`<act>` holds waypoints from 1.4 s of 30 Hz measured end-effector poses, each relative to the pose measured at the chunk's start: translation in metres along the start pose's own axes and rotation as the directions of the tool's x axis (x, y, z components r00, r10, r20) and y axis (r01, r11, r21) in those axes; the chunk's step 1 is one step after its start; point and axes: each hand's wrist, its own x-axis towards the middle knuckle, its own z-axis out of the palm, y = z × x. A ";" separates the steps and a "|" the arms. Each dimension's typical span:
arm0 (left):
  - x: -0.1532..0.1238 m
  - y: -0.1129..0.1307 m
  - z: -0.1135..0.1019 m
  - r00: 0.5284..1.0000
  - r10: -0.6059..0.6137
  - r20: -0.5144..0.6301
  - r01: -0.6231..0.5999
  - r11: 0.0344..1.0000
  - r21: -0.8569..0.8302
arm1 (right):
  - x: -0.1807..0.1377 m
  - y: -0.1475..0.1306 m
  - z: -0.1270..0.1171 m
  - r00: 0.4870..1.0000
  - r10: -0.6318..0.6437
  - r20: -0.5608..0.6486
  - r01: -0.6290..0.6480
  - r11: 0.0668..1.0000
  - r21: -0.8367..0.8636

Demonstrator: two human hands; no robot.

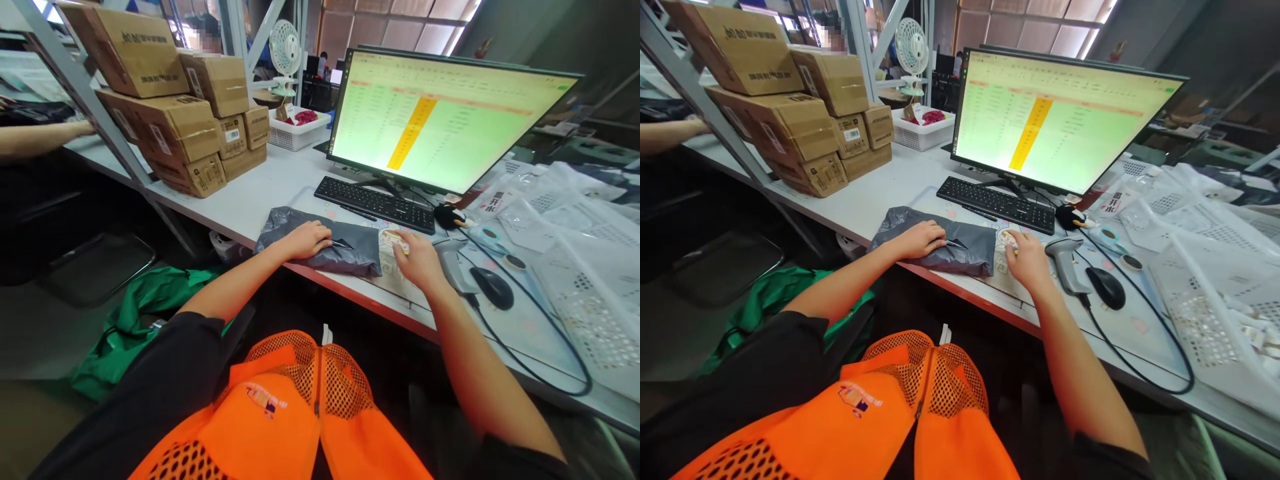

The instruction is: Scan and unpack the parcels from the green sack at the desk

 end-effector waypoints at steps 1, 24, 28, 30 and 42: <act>0.000 0.001 0.000 1.000 -0.005 0.002 0.005 1.000 -0.001 | 0.011 -0.013 -0.001 0.998 -0.064 -0.016 0.064 0.996 0.062; -0.005 0.004 0.003 0.985 0.154 -0.078 -0.148 0.986 0.070 | 0.064 -0.093 0.030 0.977 -0.080 0.197 0.110 0.983 -0.146; -0.010 0.006 0.004 0.995 0.039 -0.095 -0.031 0.996 0.087 | 0.070 -0.099 0.030 0.961 -0.169 0.219 0.193 0.977 -0.090; -0.011 0.009 0.005 0.994 0.034 -0.105 -0.027 0.998 0.063 | 0.076 -0.107 0.032 0.940 -0.240 0.242 0.261 0.964 -0.058; -0.071 0.095 0.013 0.979 -0.054 -0.194 0.074 0.993 0.096 | 0.105 -0.128 0.070 0.916 -0.221 0.335 0.255 0.965 -0.061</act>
